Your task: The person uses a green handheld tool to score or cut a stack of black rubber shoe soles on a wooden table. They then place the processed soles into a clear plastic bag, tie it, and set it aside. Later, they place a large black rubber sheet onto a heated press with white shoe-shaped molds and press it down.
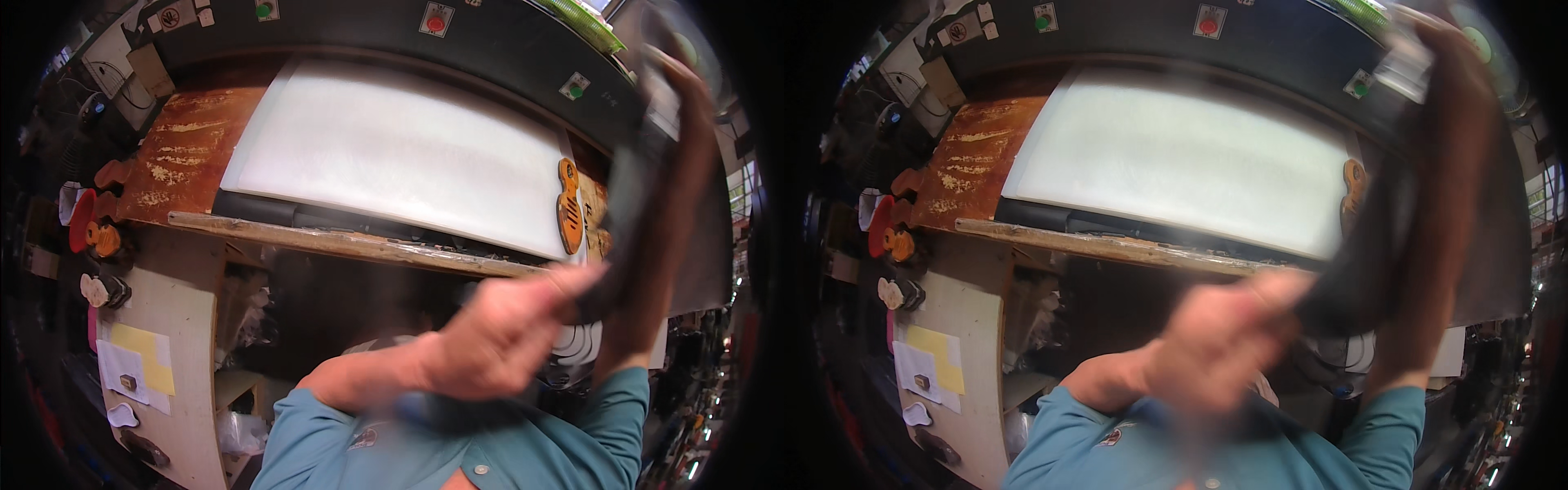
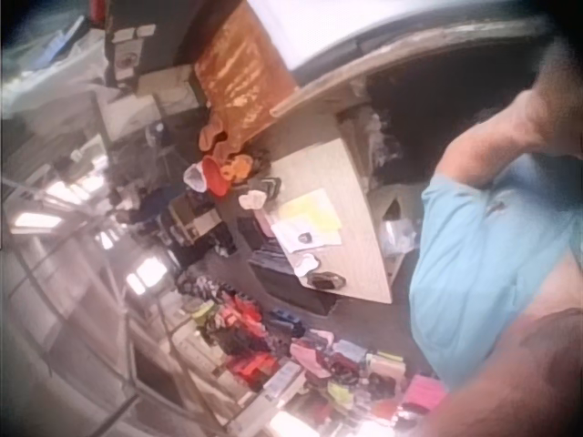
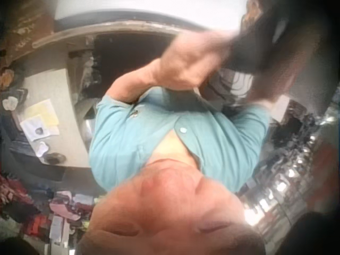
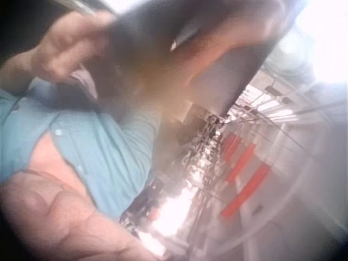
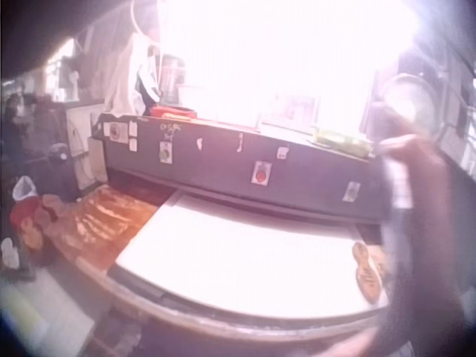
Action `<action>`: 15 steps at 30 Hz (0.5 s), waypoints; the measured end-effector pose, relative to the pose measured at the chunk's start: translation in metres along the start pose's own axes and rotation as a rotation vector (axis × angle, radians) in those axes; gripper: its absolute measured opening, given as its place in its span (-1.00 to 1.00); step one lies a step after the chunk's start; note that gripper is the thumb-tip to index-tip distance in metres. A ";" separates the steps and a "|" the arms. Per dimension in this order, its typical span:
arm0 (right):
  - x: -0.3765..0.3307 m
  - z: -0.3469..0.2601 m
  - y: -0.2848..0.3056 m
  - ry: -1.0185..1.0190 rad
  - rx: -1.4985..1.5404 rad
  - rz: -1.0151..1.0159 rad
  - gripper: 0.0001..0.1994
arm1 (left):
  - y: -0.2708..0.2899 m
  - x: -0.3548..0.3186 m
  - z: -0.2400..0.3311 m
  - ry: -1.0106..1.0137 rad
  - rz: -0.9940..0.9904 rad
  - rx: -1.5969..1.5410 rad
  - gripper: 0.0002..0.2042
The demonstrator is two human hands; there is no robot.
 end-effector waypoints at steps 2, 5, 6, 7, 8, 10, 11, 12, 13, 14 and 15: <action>0.023 0.018 -0.101 0.032 0.224 -0.183 -0.68 | 0.043 -0.008 -0.015 0.023 0.329 0.155 -0.58; -0.010 0.037 -0.236 -0.350 0.928 -0.320 -0.45 | 0.118 -0.012 -0.059 0.087 0.635 -0.023 -0.63; -0.034 0.044 -0.257 -0.477 0.974 -0.361 -0.42 | 0.144 -0.015 -0.073 0.040 0.668 -0.114 -0.65; -0.060 0.049 -0.268 -0.465 0.938 -0.411 -0.44 | 0.173 -0.019 -0.091 0.159 0.754 -0.179 -0.65; -0.087 0.057 -0.271 -0.505 0.849 -0.459 -0.46 | 0.199 -0.029 -0.110 0.308 0.862 -0.263 -0.65; -0.143 0.064 -0.249 -0.294 0.472 -0.459 -0.53 | 0.227 -0.058 -0.129 0.230 0.842 -0.476 -0.65; -0.168 0.073 -0.232 -0.293 0.367 -0.394 -0.57 | 0.233 -0.069 -0.137 0.240 0.755 -0.446 -0.63; -0.193 0.078 -0.210 -0.227 0.279 -0.310 -0.60 | 0.236 -0.077 -0.145 0.224 0.731 -0.409 -0.64; -0.221 0.089 -0.187 -0.342 0.150 -0.231 -0.60 | 0.239 -0.085 -0.152 0.244 0.750 -0.376 -0.64; -0.244 0.099 -0.164 -0.347 0.043 -0.128 -0.60 | 0.240 -0.088 -0.156 0.228 0.721 -0.367 -0.64; -0.267 0.110 -0.143 -0.433 -0.154 -0.088 -0.57 | 0.241 -0.092 -0.159 0.239 0.730 -0.392 -0.65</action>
Point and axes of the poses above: each hand's wrist, its own x-axis towards the middle knuckle, its own y-axis out of the back of the hand, z = x × y, the point moved 4 cm from there along x, towards the middle knuckle, and after that the axes turned 10 degrees about y, right-handed, at the moved point
